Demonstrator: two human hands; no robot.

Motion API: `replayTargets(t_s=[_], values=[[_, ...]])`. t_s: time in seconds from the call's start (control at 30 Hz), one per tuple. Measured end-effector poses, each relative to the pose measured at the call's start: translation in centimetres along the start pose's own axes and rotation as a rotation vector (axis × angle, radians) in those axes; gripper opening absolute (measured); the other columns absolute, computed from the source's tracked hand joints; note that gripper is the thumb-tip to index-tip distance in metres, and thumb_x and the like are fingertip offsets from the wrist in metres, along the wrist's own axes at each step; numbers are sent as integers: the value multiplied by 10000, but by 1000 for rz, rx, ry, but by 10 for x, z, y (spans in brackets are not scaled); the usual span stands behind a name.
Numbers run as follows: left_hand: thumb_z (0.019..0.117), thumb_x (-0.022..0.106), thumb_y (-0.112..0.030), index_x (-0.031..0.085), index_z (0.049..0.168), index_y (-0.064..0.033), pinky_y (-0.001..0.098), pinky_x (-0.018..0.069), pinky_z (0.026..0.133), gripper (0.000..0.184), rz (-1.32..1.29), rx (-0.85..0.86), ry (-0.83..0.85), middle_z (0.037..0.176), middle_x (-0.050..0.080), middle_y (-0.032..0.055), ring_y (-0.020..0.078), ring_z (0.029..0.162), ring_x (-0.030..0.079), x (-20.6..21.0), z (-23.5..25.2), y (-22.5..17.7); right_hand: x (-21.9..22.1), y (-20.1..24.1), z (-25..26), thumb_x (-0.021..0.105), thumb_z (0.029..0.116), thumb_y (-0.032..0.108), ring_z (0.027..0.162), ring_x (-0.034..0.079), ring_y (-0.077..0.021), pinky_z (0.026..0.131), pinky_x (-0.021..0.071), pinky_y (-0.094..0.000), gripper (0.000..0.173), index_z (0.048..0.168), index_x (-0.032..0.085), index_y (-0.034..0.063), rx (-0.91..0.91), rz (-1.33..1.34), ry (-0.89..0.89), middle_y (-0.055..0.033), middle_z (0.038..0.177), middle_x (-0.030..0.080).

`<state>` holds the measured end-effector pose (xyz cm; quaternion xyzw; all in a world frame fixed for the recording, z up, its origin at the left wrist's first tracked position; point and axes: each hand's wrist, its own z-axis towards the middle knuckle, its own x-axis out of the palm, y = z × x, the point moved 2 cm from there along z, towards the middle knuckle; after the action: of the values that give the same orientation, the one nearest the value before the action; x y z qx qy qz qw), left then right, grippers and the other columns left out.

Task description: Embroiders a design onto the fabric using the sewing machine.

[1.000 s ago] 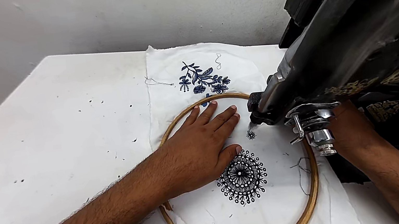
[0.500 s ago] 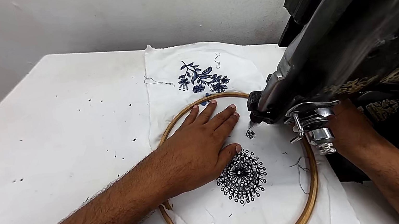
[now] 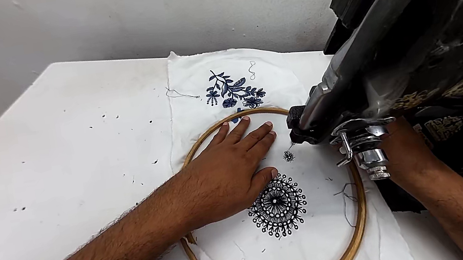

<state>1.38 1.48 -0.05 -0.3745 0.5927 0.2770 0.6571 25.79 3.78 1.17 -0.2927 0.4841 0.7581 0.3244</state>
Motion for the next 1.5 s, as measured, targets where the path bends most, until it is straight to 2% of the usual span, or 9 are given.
replayTargets(t_s=[0.1, 0.33, 0.47, 0.6, 0.73, 0.93, 1.1, 1.43, 1.5], values=[[1079, 284, -506, 420, 1582, -150, 582, 212, 1248, 631, -4, -1, -8, 1672, 334, 4, 278, 1560, 261, 1, 1, 0, -1, 1, 1, 697, 858, 114, 872, 624, -115, 778, 488, -311, 183, 995, 665, -2, -20, -29, 3, -111, 908, 654], [1080, 285, -507, 422, 1580, -142, 578, 216, 1247, 634, 0, 1, 3, 1672, 335, 15, 281, 1561, 258, 0, 0, -1, -1, 2, 0, 684, 858, 108, 839, 602, -58, 751, 476, -256, 150, 977, 653, 22, 10, -25, 4, -65, 878, 633], [1080, 284, -508, 421, 1581, -146, 579, 219, 1246, 633, 7, -1, 6, 1674, 330, 10, 280, 1561, 259, -1, 0, -1, -2, 5, 1, 697, 859, 55, 845, 611, -116, 763, 481, -317, 145, 982, 653, -8, 45, -38, 27, -107, 895, 638], [1077, 291, -506, 406, 1591, -152, 582, 223, 1247, 634, 10, -2, 12, 1673, 334, 9, 284, 1559, 264, -2, -1, 2, 3, -4, 1, 705, 814, 105, 828, 641, -165, 745, 509, -362, 186, 966, 664, 6, -59, -59, 5, -117, 870, 654], [1078, 289, -507, 414, 1585, -148, 584, 217, 1246, 634, 8, -6, 6, 1672, 335, 9, 291, 1559, 262, -1, 0, 2, 0, 2, 1, 722, 849, 75, 868, 644, -218, 775, 501, -413, 184, 991, 664, -27, -29, -92, 31, -166, 910, 659], [1078, 287, -503, 408, 1589, -143, 588, 222, 1243, 636, 7, 5, 8, 1672, 335, 14, 285, 1559, 265, -2, -1, 1, 2, -2, 1, 705, 835, 128, 845, 629, -145, 762, 501, -339, 182, 971, 664, 14, -68, -56, 13, -103, 880, 648], [1077, 282, -505, 420, 1582, -144, 584, 221, 1244, 636, 9, -1, -1, 1671, 336, 11, 287, 1559, 265, 1, 1, 2, -1, 5, 0, 729, 853, 53, 869, 636, -226, 783, 486, -419, 173, 982, 661, -39, -4, -89, 42, -177, 912, 655], [1079, 283, -507, 409, 1588, -142, 588, 227, 1242, 639, 10, 7, 4, 1670, 339, 13, 289, 1557, 269, -1, -1, 3, 1, 1, -1, 685, 858, 98, 848, 609, -88, 772, 484, -279, 174, 1005, 649, 11, -4, -31, 20, -85, 894, 632], [1078, 286, -511, 405, 1591, -146, 592, 232, 1239, 641, 12, -4, 20, 1673, 333, 12, 287, 1558, 267, -3, -1, 3, 3, -1, -1, 693, 835, 67, 833, 625, -155, 763, 493, -353, 167, 981, 661, -8, -36, -33, 11, -124, 882, 646]])
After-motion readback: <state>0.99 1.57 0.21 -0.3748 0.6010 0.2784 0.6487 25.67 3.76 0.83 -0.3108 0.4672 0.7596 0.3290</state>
